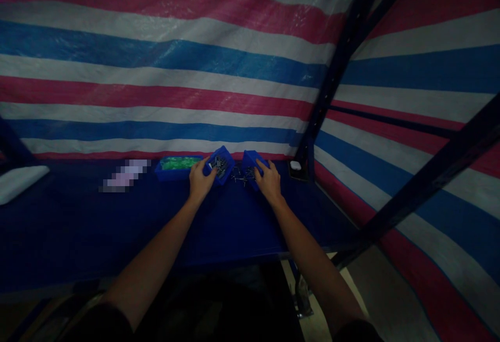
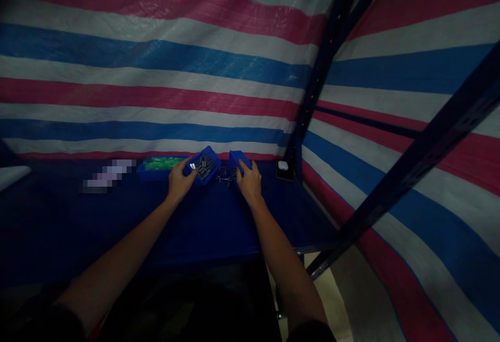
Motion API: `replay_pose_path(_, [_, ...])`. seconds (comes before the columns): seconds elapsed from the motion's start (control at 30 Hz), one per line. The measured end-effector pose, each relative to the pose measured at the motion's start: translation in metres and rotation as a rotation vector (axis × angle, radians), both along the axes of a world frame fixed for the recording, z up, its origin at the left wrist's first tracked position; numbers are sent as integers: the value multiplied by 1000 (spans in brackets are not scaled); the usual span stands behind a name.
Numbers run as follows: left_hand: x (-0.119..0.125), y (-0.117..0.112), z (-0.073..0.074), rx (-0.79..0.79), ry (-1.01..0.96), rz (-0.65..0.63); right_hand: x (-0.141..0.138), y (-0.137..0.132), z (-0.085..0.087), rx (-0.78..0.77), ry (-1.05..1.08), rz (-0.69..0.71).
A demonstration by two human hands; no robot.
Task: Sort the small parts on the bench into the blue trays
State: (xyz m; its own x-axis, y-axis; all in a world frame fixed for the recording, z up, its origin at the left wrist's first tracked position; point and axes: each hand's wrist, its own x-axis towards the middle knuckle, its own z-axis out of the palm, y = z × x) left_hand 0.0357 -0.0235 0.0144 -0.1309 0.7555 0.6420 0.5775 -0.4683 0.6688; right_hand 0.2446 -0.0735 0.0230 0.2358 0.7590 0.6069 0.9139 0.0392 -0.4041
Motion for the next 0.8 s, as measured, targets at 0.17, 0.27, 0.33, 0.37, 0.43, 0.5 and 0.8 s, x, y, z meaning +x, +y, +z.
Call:
replay_pose_path(0.17, [-2, 3, 1, 40, 35, 6, 4, 3, -2, 39, -25, 27])
replay_pose_path(0.27, [-4, 3, 2, 44, 40, 4, 7, 5, -4, 69, -48, 49])
replay_pose_path(0.33, [-8, 4, 3, 52, 41, -1, 9, 6, -4, 71, -64, 56])
replay_pose_path(0.37, [-11, 5, 3, 57, 42, -9, 10, 6, -4, 67, -71, 56])
replay_pose_path(0.43, [-17, 7, 3, 58, 44, -31, 11, 5, -3, 49, -81, 51])
replay_pose_path(0.5, [-23, 9, 3, 46, 42, -41, 11, 4, -2, 32, -89, 45])
replay_pose_path(0.8, [-34, 14, 3, 15, 64, -60, 5, 2, -4, 28, -134, 52])
